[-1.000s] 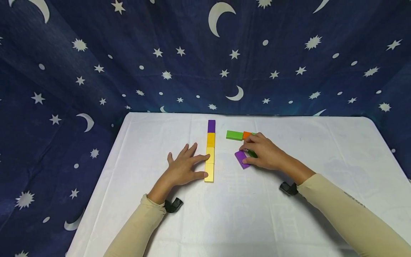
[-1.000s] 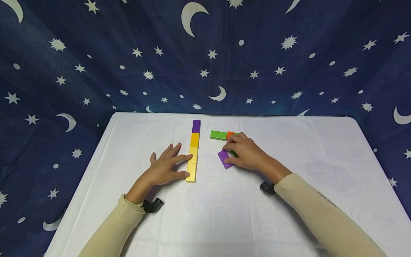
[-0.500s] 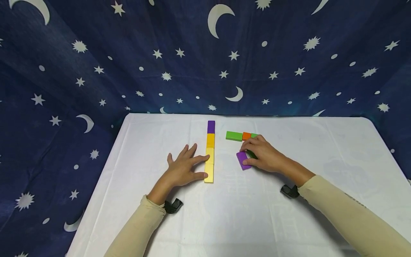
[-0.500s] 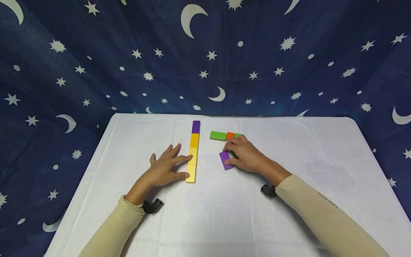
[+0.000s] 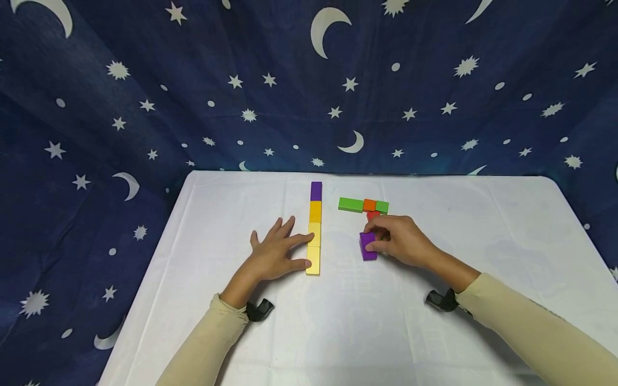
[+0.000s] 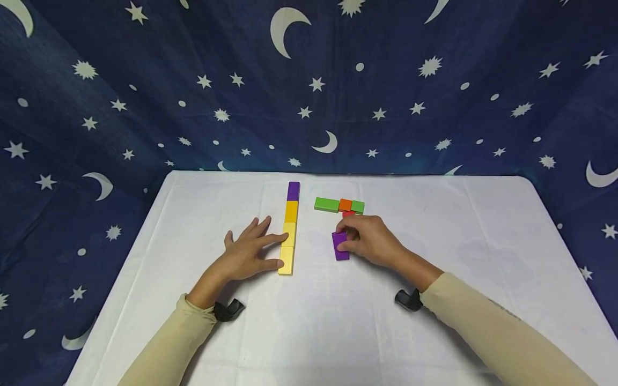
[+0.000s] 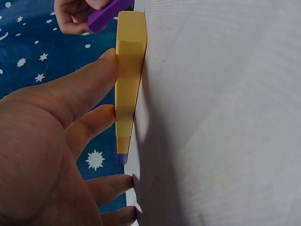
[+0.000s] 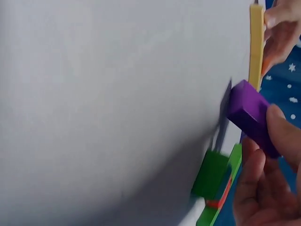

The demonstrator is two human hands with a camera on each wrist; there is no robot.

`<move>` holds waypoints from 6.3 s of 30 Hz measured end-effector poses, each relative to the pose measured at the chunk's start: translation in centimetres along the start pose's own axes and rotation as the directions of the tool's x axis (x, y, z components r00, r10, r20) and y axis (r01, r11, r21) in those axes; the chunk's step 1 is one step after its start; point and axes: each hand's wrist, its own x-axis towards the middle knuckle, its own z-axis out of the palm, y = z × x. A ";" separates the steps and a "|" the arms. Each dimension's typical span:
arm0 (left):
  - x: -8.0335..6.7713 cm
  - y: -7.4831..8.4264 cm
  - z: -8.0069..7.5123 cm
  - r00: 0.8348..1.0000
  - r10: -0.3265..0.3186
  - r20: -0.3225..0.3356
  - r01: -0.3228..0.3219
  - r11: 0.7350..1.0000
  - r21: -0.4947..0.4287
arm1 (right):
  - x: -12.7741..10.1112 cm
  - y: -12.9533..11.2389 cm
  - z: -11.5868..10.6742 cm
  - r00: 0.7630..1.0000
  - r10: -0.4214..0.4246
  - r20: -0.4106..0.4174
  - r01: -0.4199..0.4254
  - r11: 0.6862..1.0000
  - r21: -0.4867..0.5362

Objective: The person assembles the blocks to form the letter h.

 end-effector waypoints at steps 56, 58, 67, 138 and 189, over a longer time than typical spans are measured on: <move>0.1 0.0 0.2 1.000 -0.006 0.013 0.006 1.000 -0.014 | -2.5 -0.2 1.1 0.999 0.037 -0.002 -0.037 0.992 -0.117; 0.0 0.0 0.2 1.000 -0.003 0.012 0.004 1.000 -0.015 | -2.5 -0.2 1.1 0.999 0.035 -0.003 -0.035 0.993 -0.114; -0.1 0.0 0.1 1.000 -0.008 0.011 0.008 1.000 -0.021 | -2.4 -0.3 1.3 1.000 0.022 -0.006 -0.022 0.994 -0.111; 0.1 -0.1 0.1 1.000 -0.006 0.011 0.006 1.000 -0.013 | -1.7 0.5 -2.1 0.991 0.116 -0.058 -0.121 0.990 -0.078; 0.1 0.0 0.1 1.000 -0.012 0.025 0.013 1.000 -0.014 | 0.5 1.9 -1.1 0.886 0.435 0.161 -0.444 0.693 0.568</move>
